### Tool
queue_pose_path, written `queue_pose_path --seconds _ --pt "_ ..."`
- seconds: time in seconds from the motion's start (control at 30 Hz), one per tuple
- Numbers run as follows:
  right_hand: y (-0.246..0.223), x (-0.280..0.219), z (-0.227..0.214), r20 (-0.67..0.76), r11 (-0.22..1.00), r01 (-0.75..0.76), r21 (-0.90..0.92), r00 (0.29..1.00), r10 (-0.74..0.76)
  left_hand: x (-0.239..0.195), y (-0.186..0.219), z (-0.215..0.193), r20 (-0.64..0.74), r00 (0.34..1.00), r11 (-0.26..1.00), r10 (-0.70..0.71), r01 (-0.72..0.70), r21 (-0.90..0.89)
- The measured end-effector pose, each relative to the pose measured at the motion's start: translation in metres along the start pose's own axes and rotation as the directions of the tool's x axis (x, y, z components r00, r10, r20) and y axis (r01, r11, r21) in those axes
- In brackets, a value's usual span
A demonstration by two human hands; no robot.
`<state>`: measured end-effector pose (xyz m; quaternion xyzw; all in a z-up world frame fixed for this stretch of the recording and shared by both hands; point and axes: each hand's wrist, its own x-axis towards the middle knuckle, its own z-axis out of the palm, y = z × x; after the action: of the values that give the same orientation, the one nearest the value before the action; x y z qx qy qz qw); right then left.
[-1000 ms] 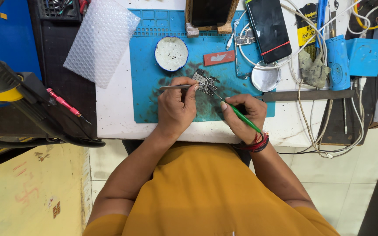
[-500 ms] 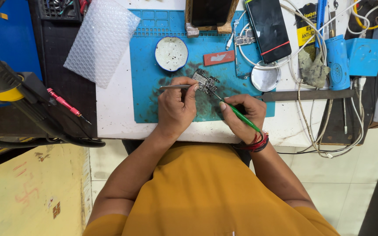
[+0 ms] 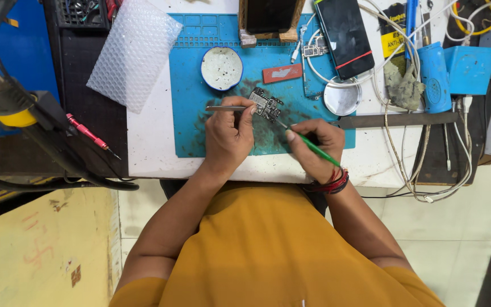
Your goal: The person uses a green-handled screwdriver to adjust components on a small circuit board held with tweezers. They briefly wipe the board with a cloth and continue making precise adjustments throughout the clip.
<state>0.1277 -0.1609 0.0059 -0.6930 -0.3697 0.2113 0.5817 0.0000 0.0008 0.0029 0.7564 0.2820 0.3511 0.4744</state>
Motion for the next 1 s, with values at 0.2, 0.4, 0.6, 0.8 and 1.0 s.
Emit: queue_pose_path --seconds 0.2,0.4,0.6,0.8,1.0 --pt "-0.015 -0.013 -0.011 -0.129 0.999 0.014 0.052 0.992 -0.007 0.001 0.002 0.000 0.002 1.000 1.000 0.025 -0.025 -0.009" --pt "-0.027 -0.053 -0.055 0.059 0.927 -0.049 -0.371 0.995 0.077 0.001 0.005 -0.001 0.018 1.000 1.000 -0.009 0.009 0.000" --pt "0.031 -0.051 -0.157 -0.689 0.994 0.088 -0.063 0.717 -0.107 0.000 0.009 -0.001 0.034 0.998 0.999 0.049 -0.048 -0.014" --pt "0.088 -0.005 -0.297 -0.865 0.998 0.024 0.064 0.500 0.043 0.005 0.017 0.000 0.048 0.998 0.999 0.039 -0.038 -0.020" --pt "0.141 0.043 -0.350 -0.881 1.000 -0.028 -0.009 0.473 0.005 0.008 0.027 -0.002 0.048 0.999 0.999 0.015 -0.014 -0.029"
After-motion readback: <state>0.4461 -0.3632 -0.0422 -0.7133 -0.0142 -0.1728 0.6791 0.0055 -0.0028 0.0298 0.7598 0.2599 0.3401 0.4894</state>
